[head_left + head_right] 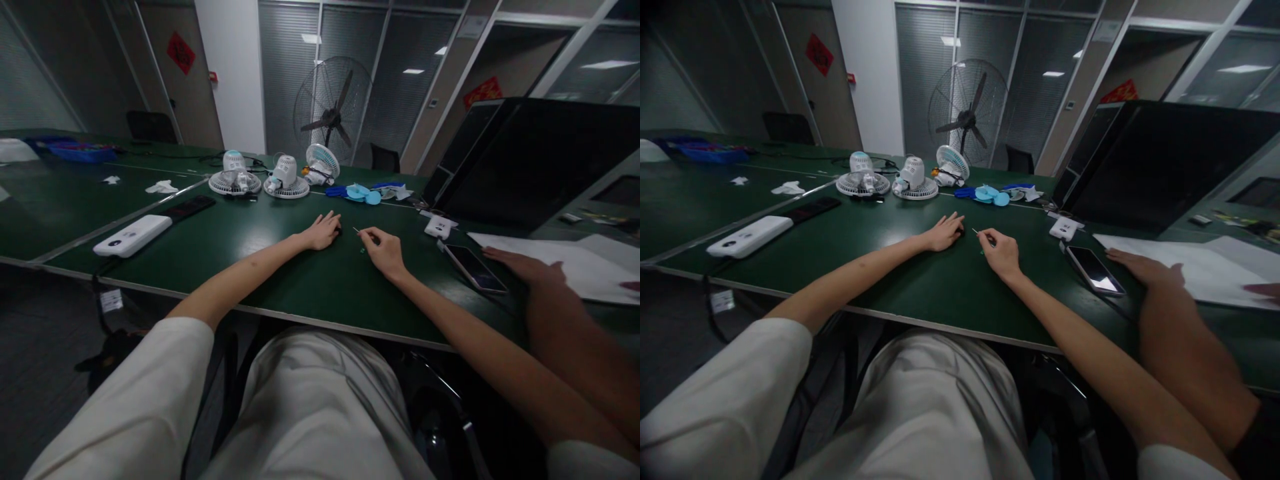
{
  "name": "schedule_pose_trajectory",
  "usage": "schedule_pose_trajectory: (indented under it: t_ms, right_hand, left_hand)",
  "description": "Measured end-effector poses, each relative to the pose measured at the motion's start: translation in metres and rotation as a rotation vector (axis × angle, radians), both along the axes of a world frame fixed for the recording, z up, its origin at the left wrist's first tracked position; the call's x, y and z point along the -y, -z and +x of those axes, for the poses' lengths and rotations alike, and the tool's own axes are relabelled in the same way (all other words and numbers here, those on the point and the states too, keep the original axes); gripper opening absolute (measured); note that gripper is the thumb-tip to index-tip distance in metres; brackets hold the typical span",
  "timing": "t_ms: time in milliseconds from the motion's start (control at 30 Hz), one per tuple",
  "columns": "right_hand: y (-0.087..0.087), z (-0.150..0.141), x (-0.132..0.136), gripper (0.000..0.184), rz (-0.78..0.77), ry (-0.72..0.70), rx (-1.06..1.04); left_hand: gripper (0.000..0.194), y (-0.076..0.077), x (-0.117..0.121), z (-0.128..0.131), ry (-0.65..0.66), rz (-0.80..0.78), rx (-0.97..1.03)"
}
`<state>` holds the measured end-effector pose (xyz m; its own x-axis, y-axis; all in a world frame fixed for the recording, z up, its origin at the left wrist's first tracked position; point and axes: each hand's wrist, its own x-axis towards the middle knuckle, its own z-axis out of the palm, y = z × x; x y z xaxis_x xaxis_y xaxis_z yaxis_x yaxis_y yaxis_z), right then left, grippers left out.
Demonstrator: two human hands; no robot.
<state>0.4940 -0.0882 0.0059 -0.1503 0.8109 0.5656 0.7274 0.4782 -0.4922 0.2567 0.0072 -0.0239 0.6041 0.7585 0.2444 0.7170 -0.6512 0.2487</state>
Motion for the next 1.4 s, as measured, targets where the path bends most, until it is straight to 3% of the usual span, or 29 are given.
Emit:
schedule_pose_trajectory:
  t_ms: [133,267,633,767,1000,1133,1267,1333,1400]
  right_hand:
    - [-0.003,0.001,0.004,0.040,-0.038,-0.049,-0.010]
    - [-0.002,0.003,0.003,0.041,-0.050,-0.070,-0.029]
    - [-0.003,0.002,0.003,0.043,-0.052,-0.067,-0.008]
    - [0.001,0.002,-0.001,0.042,-0.028,-0.038,-0.017]
    - [0.009,0.003,-0.008,0.035,0.044,0.024,-0.071]
    - [0.008,0.003,-0.006,0.033,0.052,0.036,-0.090]
    - [0.005,0.001,-0.003,0.034,0.039,0.028,-0.087]
    - [0.003,0.002,-0.001,0.035,0.024,0.017,-0.078]
    - [0.000,0.003,0.002,0.037,-0.007,-0.012,-0.073]
  left_hand:
    - [0.032,-0.004,-0.022,-0.034,-0.140,-0.106,-0.018]
    - [0.032,-0.002,-0.036,-0.056,-0.190,-0.093,-0.015]
    - [0.038,-0.003,-0.027,-0.056,-0.178,-0.088,-0.026]
    - [0.034,-0.005,-0.009,-0.033,-0.073,-0.143,-0.010]
    - [0.044,-0.012,0.050,0.045,0.342,-0.173,0.053]
    - [0.039,-0.013,0.073,0.054,0.421,-0.182,0.021]
    - [0.033,-0.013,0.076,0.030,0.454,-0.217,0.044]
    - [0.030,-0.014,0.066,0.000,0.440,-0.232,0.077]
    - [0.032,-0.015,0.050,-0.046,0.322,-0.234,0.102]
